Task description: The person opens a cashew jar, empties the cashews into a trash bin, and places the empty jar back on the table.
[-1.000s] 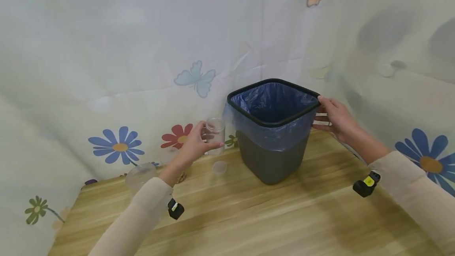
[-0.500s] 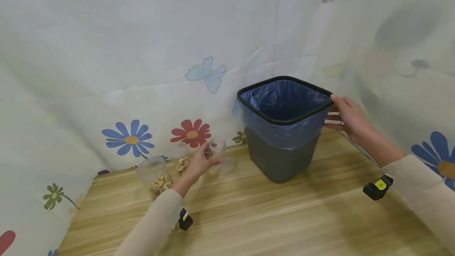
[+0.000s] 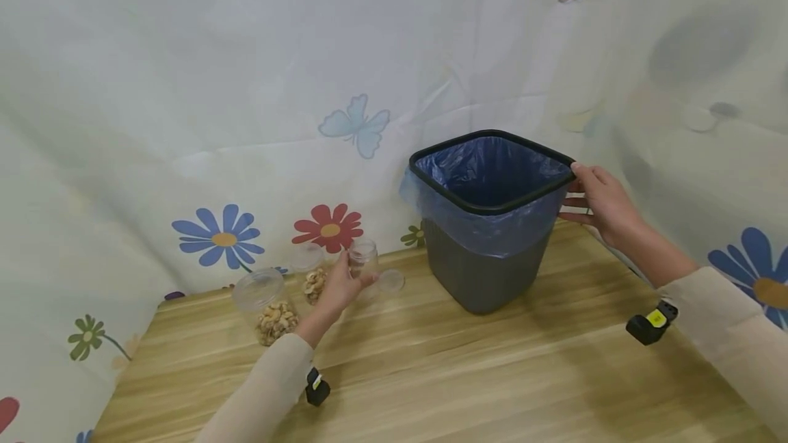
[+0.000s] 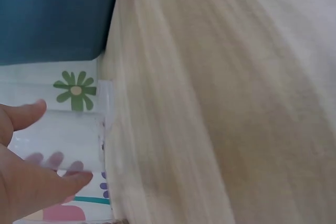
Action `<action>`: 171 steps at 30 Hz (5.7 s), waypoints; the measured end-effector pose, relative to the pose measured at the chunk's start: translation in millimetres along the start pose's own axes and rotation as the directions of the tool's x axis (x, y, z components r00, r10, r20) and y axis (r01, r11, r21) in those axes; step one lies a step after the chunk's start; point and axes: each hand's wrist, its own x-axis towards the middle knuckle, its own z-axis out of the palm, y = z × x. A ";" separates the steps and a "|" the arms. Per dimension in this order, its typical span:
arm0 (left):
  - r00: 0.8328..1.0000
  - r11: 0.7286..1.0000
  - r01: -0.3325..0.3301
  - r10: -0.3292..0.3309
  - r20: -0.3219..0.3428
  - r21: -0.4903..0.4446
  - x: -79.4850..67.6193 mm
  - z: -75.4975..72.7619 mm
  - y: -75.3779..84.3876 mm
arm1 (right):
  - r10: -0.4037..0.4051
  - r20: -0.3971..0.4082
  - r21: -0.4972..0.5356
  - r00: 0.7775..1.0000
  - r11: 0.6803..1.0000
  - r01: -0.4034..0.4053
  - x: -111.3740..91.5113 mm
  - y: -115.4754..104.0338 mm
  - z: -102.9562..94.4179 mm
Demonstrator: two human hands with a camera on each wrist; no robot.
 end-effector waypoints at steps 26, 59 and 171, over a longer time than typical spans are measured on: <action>0.999 0.998 -0.040 0.041 -0.031 0.039 16.0 5.9 -19.9 | 0.014 0.018 -0.011 1.000 1.000 -0.014 0.1 -2.0 2.6; 0.974 0.938 -0.223 0.203 0.100 0.265 -72.3 -38.3 0.1 | -0.837 0.218 -0.736 0.502 0.197 0.647 -71.7 4.5 58.0; 0.990 0.986 0.101 -0.085 -0.115 0.136 -74.3 -57.6 -21.7 | -0.438 0.659 -0.431 0.612 0.446 0.784 -49.1 43.7 289.0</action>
